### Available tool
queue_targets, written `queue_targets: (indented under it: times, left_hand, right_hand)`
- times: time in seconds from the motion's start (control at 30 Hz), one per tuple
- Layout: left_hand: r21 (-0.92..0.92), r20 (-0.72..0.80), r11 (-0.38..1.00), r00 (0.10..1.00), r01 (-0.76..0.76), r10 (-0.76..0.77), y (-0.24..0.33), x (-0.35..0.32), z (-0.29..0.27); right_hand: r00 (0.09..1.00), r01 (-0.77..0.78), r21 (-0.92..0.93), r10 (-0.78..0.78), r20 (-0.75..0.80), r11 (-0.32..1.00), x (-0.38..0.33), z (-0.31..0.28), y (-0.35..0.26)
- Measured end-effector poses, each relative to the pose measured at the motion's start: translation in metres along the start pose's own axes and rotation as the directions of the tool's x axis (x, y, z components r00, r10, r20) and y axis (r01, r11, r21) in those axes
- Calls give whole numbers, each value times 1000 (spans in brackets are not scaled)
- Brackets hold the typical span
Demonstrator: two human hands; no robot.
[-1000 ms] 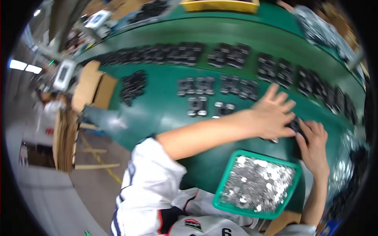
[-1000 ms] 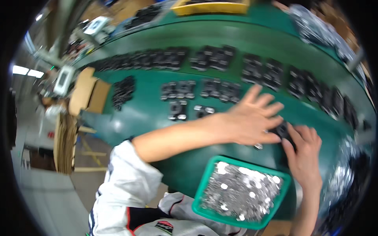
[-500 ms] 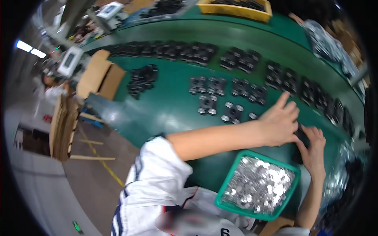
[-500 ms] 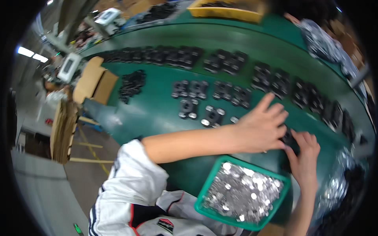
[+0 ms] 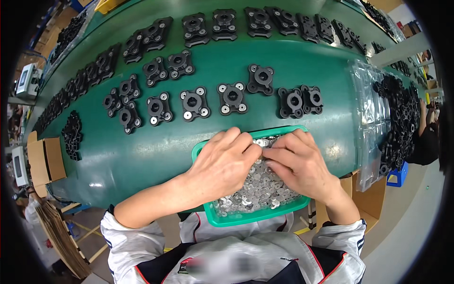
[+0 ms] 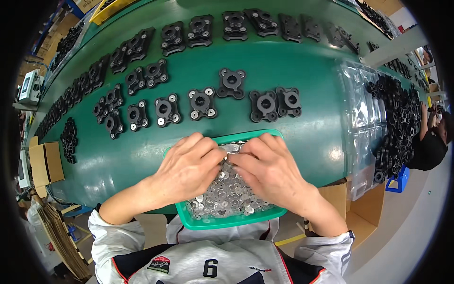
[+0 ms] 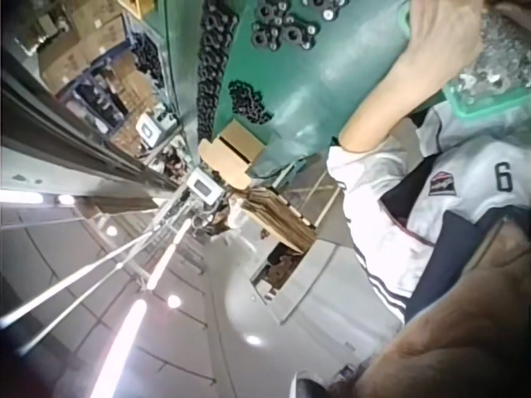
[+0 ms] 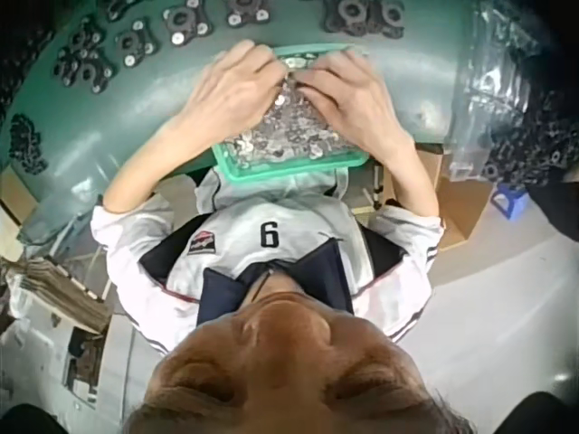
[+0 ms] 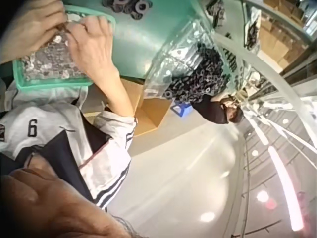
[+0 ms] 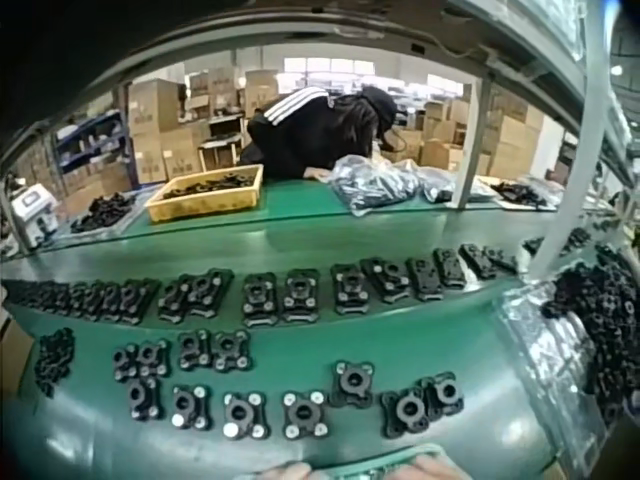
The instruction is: The person takes metal washers from a tray and inserts them into the holes of black plastic components by hand, then positions and attaches the plastic components onto bases on the conveyor table.
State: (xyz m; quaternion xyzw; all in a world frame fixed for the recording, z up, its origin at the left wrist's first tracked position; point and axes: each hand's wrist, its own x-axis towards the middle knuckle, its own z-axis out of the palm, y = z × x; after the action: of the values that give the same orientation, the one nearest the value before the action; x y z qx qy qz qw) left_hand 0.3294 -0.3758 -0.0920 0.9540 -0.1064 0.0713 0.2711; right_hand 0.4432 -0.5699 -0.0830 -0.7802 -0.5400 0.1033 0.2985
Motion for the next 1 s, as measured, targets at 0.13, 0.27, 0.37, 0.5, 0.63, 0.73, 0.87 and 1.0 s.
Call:
queue_targets:
  times: [0.13, 0.27, 0.37, 0.5, 0.63, 0.73, 0.87, 1.0]
  left_hand:
    - [-9, -14, 998, 998, 62, -62, 5, -1, 1]
    - [18, -2, 993, 993, 116, -116, 8, -2, -1]
    - [9, 9, 998, 998, 61, -61, 10, -4, 3]
    - [18, 30, 1000, 1000, -2, 2, 8, -4, 6]
    - [28, 25, 998, 998, -63, 62, 5, -2, 9]
    - [16, -40, 995, 994, -96, 97, 3, -1, 10]
    - [38, -170, 997, 983, -66, 72, -17, 21, -5]
    - [70, -260, 996, 965, 51, -32, -40, 61, -17]
  right_hand:
    - [999, -11, 10, 11, -33, 1000, -4, 16, -3]
    - [997, -1, -27, 0, -71, 1000, -5, 20, -3]
    - [996, 1, 5, 0, -93, 1000, -12, 17, 2]
    - [993, -24, 69, 31, -114, 997, -21, 11, 5]
    - [987, -56, 115, 72, -146, 992, -20, 4, 5]
    - [976, -86, 105, 105, -193, 991, -11, -6, 6]
    - [962, -86, 41, 94, -258, 995, 25, -19, 22]
    - [949, -111, -71, 85, -302, 991, 57, -16, 38]
